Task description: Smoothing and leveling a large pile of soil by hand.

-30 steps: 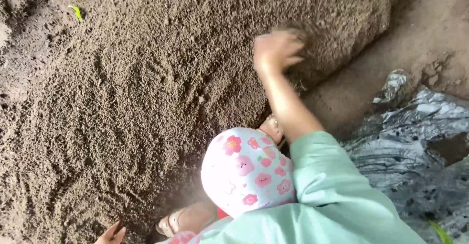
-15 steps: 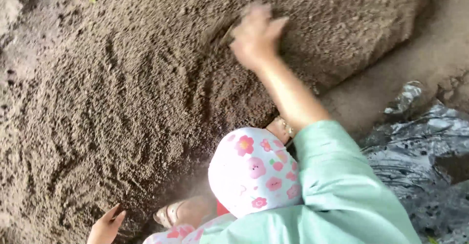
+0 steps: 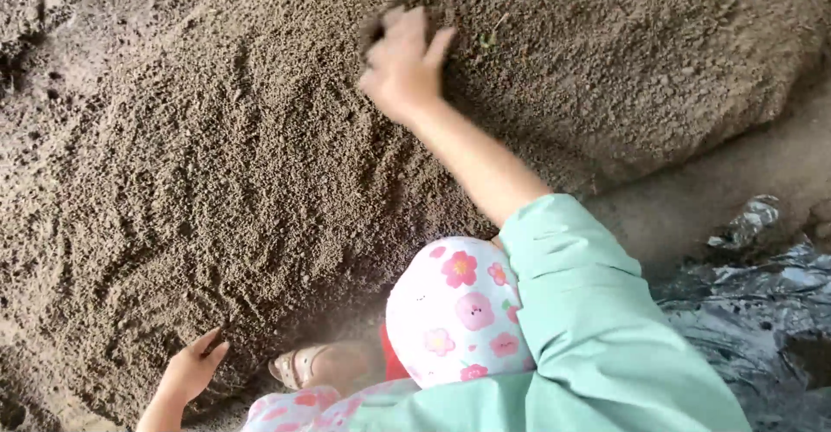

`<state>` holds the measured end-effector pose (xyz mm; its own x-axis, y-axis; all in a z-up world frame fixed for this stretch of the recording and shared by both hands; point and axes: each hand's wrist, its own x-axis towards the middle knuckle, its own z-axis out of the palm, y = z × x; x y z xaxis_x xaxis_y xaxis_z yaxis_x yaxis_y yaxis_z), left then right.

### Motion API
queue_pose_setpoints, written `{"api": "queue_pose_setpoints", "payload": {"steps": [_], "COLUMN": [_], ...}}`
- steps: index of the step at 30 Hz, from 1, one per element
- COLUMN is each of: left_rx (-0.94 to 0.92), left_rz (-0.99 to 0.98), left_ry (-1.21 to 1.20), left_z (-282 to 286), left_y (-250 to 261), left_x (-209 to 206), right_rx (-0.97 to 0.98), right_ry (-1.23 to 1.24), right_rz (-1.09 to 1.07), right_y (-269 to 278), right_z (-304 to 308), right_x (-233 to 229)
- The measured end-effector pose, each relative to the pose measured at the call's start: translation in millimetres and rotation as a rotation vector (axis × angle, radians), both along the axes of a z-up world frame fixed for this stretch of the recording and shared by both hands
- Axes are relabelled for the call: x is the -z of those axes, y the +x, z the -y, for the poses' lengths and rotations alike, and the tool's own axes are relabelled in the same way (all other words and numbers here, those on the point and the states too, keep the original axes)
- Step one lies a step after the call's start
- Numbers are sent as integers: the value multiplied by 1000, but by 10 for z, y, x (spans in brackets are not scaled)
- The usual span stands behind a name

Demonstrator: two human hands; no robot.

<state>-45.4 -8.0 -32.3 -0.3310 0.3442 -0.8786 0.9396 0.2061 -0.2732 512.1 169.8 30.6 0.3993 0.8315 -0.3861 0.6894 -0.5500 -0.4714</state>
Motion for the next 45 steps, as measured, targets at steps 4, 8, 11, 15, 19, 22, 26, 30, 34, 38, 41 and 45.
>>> {"api": "queue_pose_setpoints", "payload": {"steps": [4, 8, 11, 15, 19, 22, 26, 30, 34, 38, 41, 45], "left_rx": [-14, 2, 17, -30, -31, -40, -36, -59, -53, -81, -90, -126], "left_rz": [-9, 2, 71, 76, 30, -1, -2, 11, 46, -6, -12, -16], "left_ry": [-31, -48, -6, 4, -52, -79, -76, -46, -28, -39, -56, -62], "left_z": [-108, -143, -30, -15, 16, -46, -153, -227, -192, -145, -96, -87], "left_y": [273, 338, -8, 25, 121, 268, 456, 551, 546, 455, 413, 421], "left_x": [-102, -102, 139, 94, 16, -88, -226, -281, -294, -306, -325, -300], "right_rx": [-919, -1019, -425, 1, 295, 234, -512, -1124, -959, 40, 3, 29], "right_ry": [-62, -150, 35, 67, -22, 94, -62, 106, 63, 179, -46, -107], "right_rz": [-121, -4, -55, 140, 225, 251, 544, 108, -24, -236, 232, 194], "right_y": [-749, -496, 55, 950, 1204, 582, -405, -832, -489, 225, 1036, 813], "right_z": [316, 193, -1, -18, 24, 0, 161, 490, 179, -213, -324, -481], "right_x": [590, 53, 171, 592, 1099, 812, 378, 1050, 235, -37, 905, 942]}}
